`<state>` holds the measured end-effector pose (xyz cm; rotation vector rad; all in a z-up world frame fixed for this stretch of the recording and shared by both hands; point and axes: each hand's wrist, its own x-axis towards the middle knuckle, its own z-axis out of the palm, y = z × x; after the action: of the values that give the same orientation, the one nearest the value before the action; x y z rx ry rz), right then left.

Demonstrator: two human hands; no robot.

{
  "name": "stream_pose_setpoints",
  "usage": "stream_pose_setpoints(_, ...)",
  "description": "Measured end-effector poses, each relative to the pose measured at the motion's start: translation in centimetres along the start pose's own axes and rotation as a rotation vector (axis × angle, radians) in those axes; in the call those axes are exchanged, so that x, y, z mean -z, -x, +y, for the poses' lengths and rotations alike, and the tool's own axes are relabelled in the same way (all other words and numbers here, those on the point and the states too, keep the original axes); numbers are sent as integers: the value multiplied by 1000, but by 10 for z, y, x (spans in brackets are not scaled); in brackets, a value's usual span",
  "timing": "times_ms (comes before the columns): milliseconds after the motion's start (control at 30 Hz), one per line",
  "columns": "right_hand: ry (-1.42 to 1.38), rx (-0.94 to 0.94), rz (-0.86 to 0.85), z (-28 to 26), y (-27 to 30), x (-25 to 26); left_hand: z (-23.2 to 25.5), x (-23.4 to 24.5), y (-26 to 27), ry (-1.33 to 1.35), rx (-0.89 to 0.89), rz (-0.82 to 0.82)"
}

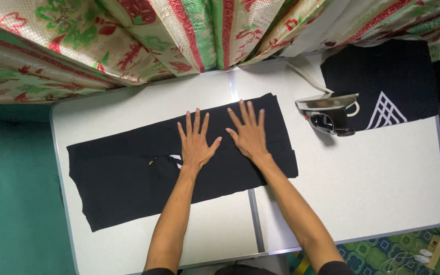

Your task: The person irons a black t-shirt on a white table, then folds it neatly into a compact rectangle. The person uses a steam iron to smooth the shirt and then folds it by hand.

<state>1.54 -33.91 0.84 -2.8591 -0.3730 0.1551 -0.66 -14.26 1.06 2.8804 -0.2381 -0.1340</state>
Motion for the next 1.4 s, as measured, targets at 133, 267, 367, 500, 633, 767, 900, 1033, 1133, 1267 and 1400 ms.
stream_pose_setpoints(133, 21, -85, -16, 47, 10, 11, 2, 0, 1, 24, 3, 5)
stream_pose_setpoints(267, -29, -177, 74, 67, 11, 16, 3, 1, -7, 79, 0, 57)
stream_pose_setpoints(367, -59, -153, 121, 52, 11, 5, 16, -18, -9, 59, 36, 127)
stream_pose_setpoints(500, -9, -49, 160, 31, -3, -8, 56, -17, -21, 170, -94, 143)
stream_pose_setpoints(633, -22, -127, 130, 28, -3, -4, 26, -12, -6, 78, -101, -16)
stream_pose_setpoints(767, -18, -148, 136, 26, -2, -5, -47, 22, 27, 10, 188, 25)
stream_pose_setpoints(900, -7, -156, 158, 23, -3, -3, -137, 15, 50, -76, 603, 73)
stream_pose_setpoints(1033, -13, -169, 123, 23, -3, -2, -73, 41, 29, -99, 486, 215)
stream_pose_setpoints(1133, -15, -167, 116, 21, -3, 1, 3, 30, 8, 67, 184, 112)
stream_pose_setpoints(1267, -14, -152, 145, 23, -3, -4, 53, -10, 0, 135, -142, -56)
stream_pose_setpoints(1400, -42, -123, 163, 24, -1, -3, 16, -31, 4, 97, 14, 128)
